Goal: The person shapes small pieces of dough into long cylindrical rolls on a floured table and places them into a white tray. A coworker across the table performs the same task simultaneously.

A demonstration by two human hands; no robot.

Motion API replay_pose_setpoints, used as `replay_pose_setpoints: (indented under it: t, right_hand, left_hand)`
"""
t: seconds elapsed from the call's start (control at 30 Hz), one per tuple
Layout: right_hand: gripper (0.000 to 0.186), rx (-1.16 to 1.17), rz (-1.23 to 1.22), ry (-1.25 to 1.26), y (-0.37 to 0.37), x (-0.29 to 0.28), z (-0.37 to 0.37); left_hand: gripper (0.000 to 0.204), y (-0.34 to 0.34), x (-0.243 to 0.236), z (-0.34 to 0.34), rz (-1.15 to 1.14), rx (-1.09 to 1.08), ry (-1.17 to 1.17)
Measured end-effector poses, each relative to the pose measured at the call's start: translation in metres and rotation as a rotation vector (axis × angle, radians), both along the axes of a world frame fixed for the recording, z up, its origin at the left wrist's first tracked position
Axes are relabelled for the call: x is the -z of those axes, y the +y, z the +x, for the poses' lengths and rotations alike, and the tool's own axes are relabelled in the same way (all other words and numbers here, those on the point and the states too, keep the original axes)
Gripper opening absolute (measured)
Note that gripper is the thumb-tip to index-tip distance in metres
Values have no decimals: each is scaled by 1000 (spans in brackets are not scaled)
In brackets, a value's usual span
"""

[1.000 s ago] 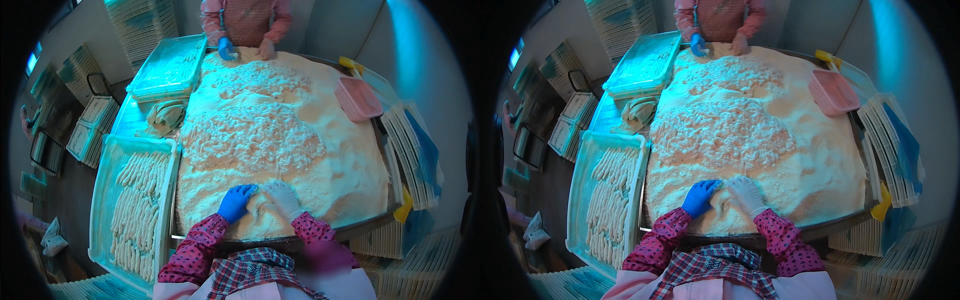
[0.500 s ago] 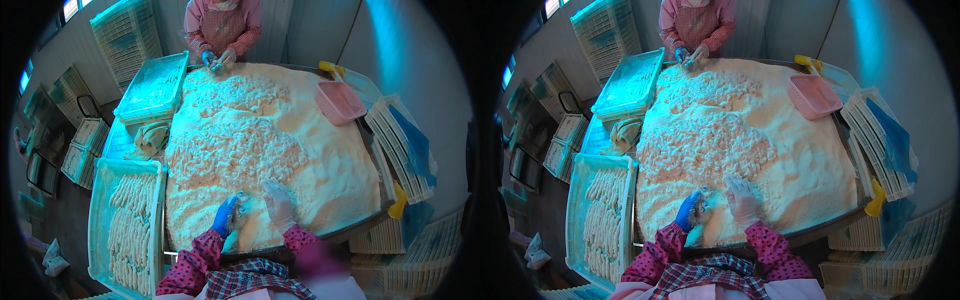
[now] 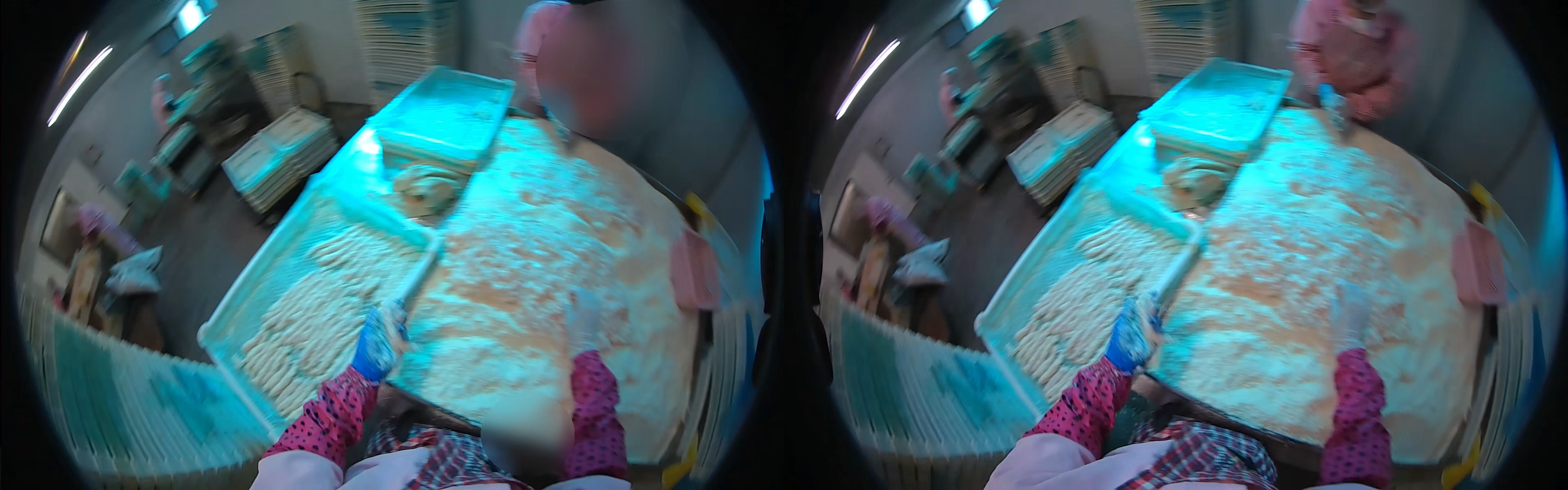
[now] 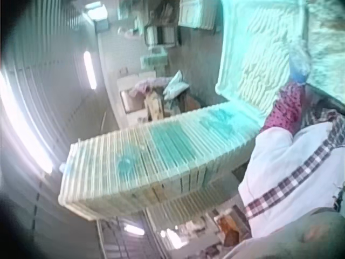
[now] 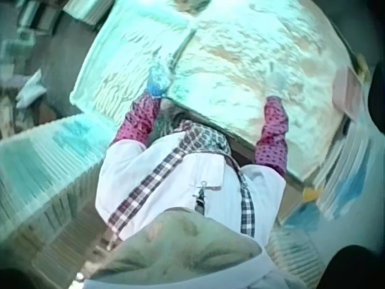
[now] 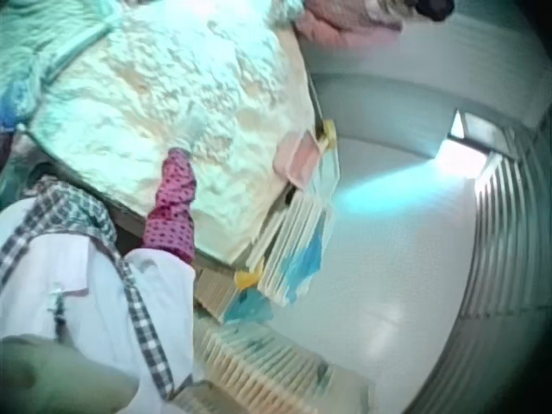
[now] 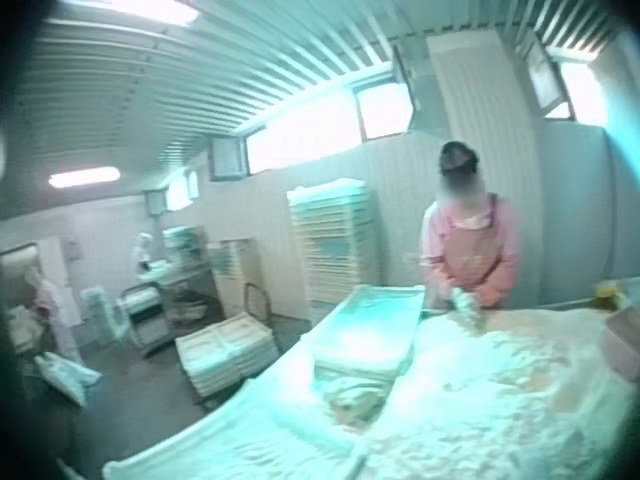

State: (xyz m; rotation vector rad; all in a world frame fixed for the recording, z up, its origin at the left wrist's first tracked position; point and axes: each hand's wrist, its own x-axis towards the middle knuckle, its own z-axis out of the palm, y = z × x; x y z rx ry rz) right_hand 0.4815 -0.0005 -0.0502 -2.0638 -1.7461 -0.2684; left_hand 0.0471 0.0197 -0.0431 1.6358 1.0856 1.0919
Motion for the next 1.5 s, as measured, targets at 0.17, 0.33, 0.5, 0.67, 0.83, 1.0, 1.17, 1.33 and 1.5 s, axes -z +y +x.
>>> replay_pose_setpoints:
  t: [0.17, 0.33, 0.5, 0.67, 0.83, 1.0, 1.17, 1.33, 1.5]
  right_hand:
    - [18, -46, -3, 167, 13, -16, -18]
    - [16, -42, -80, 269, 27, -13, -21]
    - [19, -7, -120, 303, 24, -10, 1]
    - [14, -77, 110, 854, 15, -21, 22]
    - [17, -186, 91, 789, -37, -61, -19]
    - [33, -285, -536, 855, -102, -63, -51]
    - [32, -176, -437, 530, -138, -23, -61]
    - [20, -19, -85, 403, -105, -25, -32]
    - [19, 177, 72, 240, -74, -35, 19]
  left_hand:
    - [42, 7, 31, -240, -71, -727, -536]
    - [53, -54, 70, -414, -357, -745, -125]
    - [58, -34, 67, -384, -634, -618, -303]
    - [47, -57, 39, -439, -716, -499, 61]
    - [35, -42, 34, -426, -314, -311, 931]
    - [44, -3, -6, -243, -15, -382, 514]
    - [42, -20, -17, -21, 179, 40, 467]
    - [44, -49, 42, 148, 209, 428, 577]
    - [45, -75, 40, 213, 418, 539, 617]
